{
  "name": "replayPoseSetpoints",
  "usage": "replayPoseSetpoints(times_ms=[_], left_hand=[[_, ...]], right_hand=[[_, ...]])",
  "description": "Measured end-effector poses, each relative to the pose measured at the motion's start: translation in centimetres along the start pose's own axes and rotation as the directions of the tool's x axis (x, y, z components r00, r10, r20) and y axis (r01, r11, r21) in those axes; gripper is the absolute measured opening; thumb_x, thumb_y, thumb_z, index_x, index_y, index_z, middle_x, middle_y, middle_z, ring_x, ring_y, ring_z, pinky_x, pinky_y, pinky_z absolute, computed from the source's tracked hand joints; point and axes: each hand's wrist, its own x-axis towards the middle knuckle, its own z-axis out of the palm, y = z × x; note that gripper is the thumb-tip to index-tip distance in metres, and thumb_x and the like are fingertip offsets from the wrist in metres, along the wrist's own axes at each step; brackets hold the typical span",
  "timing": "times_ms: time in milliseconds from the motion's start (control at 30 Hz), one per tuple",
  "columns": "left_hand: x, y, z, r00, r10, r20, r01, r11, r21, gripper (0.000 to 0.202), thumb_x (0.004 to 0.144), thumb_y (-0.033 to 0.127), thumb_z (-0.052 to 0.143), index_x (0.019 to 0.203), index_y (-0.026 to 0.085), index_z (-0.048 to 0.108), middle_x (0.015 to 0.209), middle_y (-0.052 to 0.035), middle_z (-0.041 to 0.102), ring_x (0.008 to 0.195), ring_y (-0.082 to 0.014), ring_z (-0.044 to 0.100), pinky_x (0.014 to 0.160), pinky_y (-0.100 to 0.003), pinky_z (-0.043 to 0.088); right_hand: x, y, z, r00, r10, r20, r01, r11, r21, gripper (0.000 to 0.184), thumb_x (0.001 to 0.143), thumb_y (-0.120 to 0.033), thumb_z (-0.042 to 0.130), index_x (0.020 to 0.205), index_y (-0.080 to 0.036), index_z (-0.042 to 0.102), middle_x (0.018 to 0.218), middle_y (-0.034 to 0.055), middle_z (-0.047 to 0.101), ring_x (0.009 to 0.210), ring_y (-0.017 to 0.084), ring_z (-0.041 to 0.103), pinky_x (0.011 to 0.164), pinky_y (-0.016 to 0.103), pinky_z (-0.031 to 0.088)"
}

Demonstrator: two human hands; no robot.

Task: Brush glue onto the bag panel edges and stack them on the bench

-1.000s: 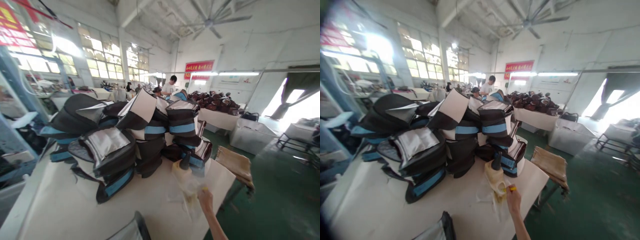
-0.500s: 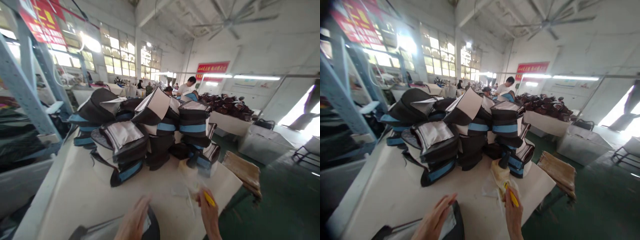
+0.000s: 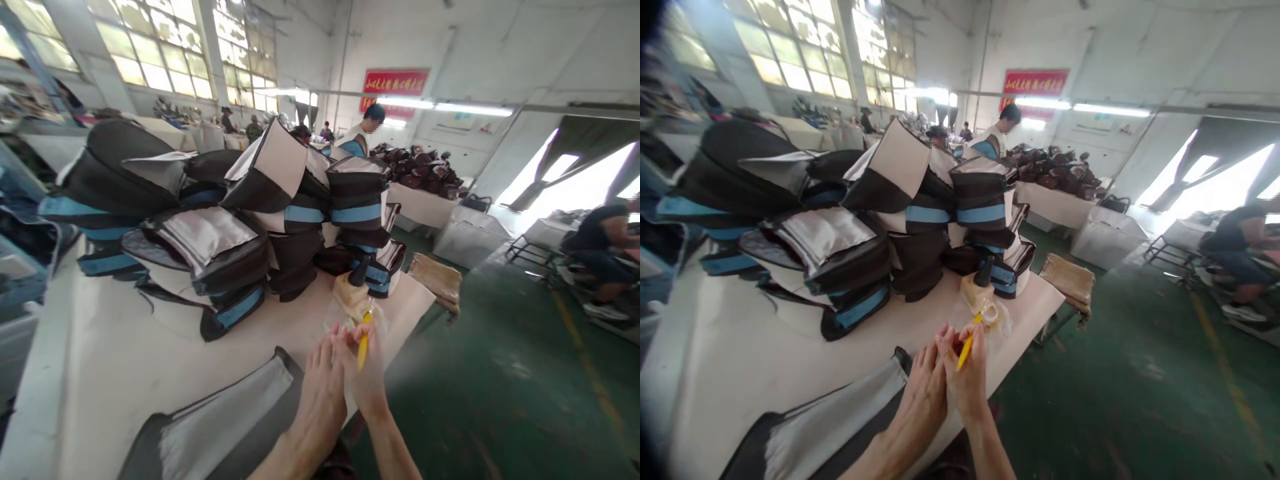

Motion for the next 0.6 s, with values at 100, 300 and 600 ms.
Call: replayPoseSetpoints(times_ms=[100,300,600], left_hand=[[-0.6,0.6,0.1,0.999,-0.016,0.05,0.014,0.999,0.04,0.078,0.077,0.001,0.043,0.151,0.016,0.021,0.144,-0.0209,0.043,0.129,-0.035,0.042,0.097,-0.052,0.042],[-0.5,1.8,-2.0,0.978,-0.009,0.207,0.007,1.0,0.012,0.063,0.073,0.004,0.049,0.135,0.018,0.048,0.142,-0.0158,0.049,0.124,-0.0333,0.047,0.1,-0.053,0.039],[0.3,-11.8,-4.5,0.713,-0.619,0.331,0.661,0.75,-0.022,0.028,0.086,0.015,0.043,0.1,0.014,0.067,0.112,-0.0164,0.068,0.109,-0.0287,0.059,0.097,-0.046,0.04]], right_hand=[[-0.4,-0.3,-0.6,0.999,-0.026,0.039,0.031,0.992,-0.122,0.027,0.092,-0.041,0.055,0.081,-0.024,0.037,0.072,-0.0051,0.044,0.064,0.013,0.051,0.064,0.026,0.047],[-2.3,0.1,-2.1,0.999,-0.014,0.03,0.024,0.935,-0.353,0.026,0.094,-0.042,0.05,0.078,-0.024,0.041,0.063,-0.0053,0.046,0.053,0.014,0.046,0.055,0.025,0.039],[-6.6,7.0,-9.6,0.995,0.025,-0.099,-0.081,0.789,-0.609,0.038,0.086,-0.063,0.049,0.086,-0.025,0.043,0.065,-0.0016,0.052,0.049,0.018,0.054,0.048,0.028,0.044]])
